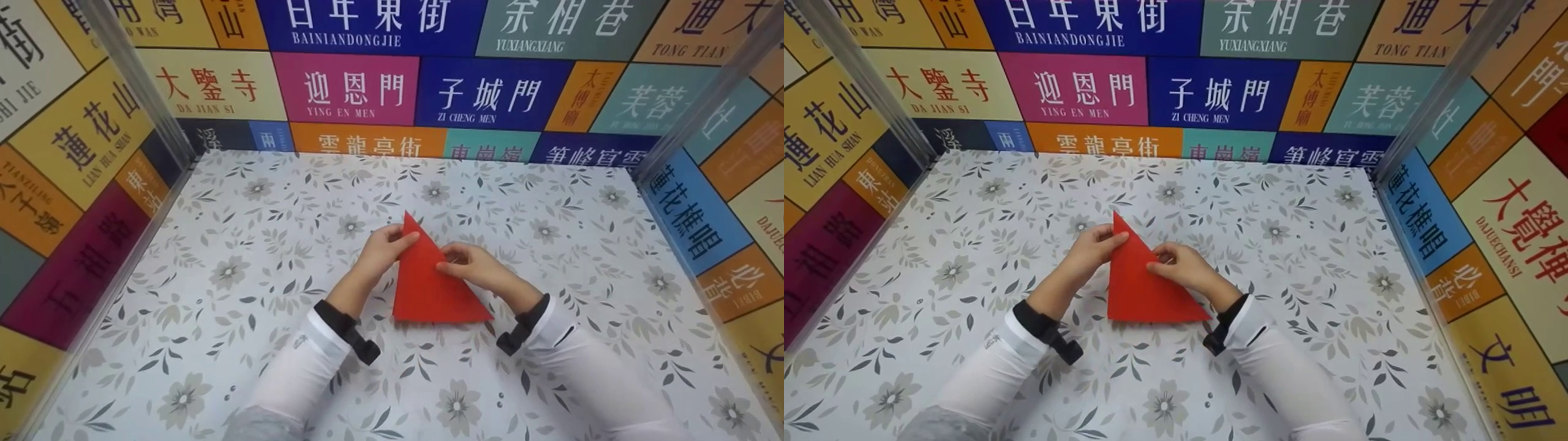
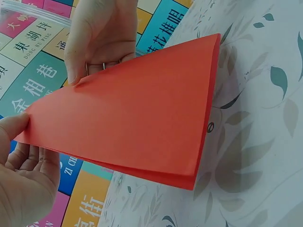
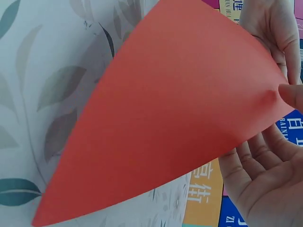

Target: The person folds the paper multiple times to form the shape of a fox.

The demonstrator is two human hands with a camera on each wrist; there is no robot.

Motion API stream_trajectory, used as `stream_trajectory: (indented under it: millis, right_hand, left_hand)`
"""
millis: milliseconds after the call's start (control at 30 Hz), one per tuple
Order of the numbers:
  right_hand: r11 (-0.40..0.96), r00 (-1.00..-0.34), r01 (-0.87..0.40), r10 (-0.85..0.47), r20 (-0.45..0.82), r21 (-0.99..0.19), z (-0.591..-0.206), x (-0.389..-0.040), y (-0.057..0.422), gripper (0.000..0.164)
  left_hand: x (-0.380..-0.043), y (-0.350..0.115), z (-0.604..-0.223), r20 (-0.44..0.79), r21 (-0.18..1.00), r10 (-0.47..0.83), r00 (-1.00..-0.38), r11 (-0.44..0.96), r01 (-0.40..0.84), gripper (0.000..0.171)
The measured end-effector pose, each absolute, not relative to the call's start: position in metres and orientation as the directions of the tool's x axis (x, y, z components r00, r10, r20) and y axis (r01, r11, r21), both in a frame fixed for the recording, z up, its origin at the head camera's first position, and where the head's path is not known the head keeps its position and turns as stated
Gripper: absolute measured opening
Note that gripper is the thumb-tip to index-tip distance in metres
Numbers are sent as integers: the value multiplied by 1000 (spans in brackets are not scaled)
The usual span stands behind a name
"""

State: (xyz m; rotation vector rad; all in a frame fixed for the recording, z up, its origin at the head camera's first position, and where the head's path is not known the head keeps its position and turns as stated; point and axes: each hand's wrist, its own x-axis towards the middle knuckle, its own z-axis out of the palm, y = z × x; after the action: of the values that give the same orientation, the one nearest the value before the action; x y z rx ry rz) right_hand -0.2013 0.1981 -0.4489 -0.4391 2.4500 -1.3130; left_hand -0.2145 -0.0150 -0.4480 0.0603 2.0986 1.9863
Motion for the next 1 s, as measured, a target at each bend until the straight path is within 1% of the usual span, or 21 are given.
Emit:
stream_trajectory:
  millis: [100,200,367,567,733,900,1000]
  right_hand:
    - [525,-891,-102,-426,-157,-845,-449,-201,206,39]
    - [521,-879,-95,-444,-174,-848,-450,-202,216,40]
    - [539,-858,-135,-483,-173,-832,-448,-205,235,34]
    - [554,-864,-132,-470,-178,-822,-445,-205,255,30]
    - [549,-883,-98,-433,-182,-830,-450,-202,258,33]
    - [506,-932,5,-311,-188,-862,-450,-198,259,30]
    - [492,-947,45,-256,-194,-869,-447,-197,261,31]
  left_hand:
    - [-212,-20,-448,-166,986,160,-973,30,-163,39]
    - [-210,-25,-447,-161,985,135,-978,-42,-168,40]
    - [-208,-31,-446,-150,978,94,-984,-129,-161,37]
    - [-205,-34,-444,-139,971,46,-989,-189,-145,37]
    - [-203,-34,-446,-138,958,-2,-990,-253,-133,39]
    - [-201,-30,-448,-143,941,-31,-989,-313,-126,38]
    - [-200,-28,-450,-148,937,-43,-988,-327,-126,38]
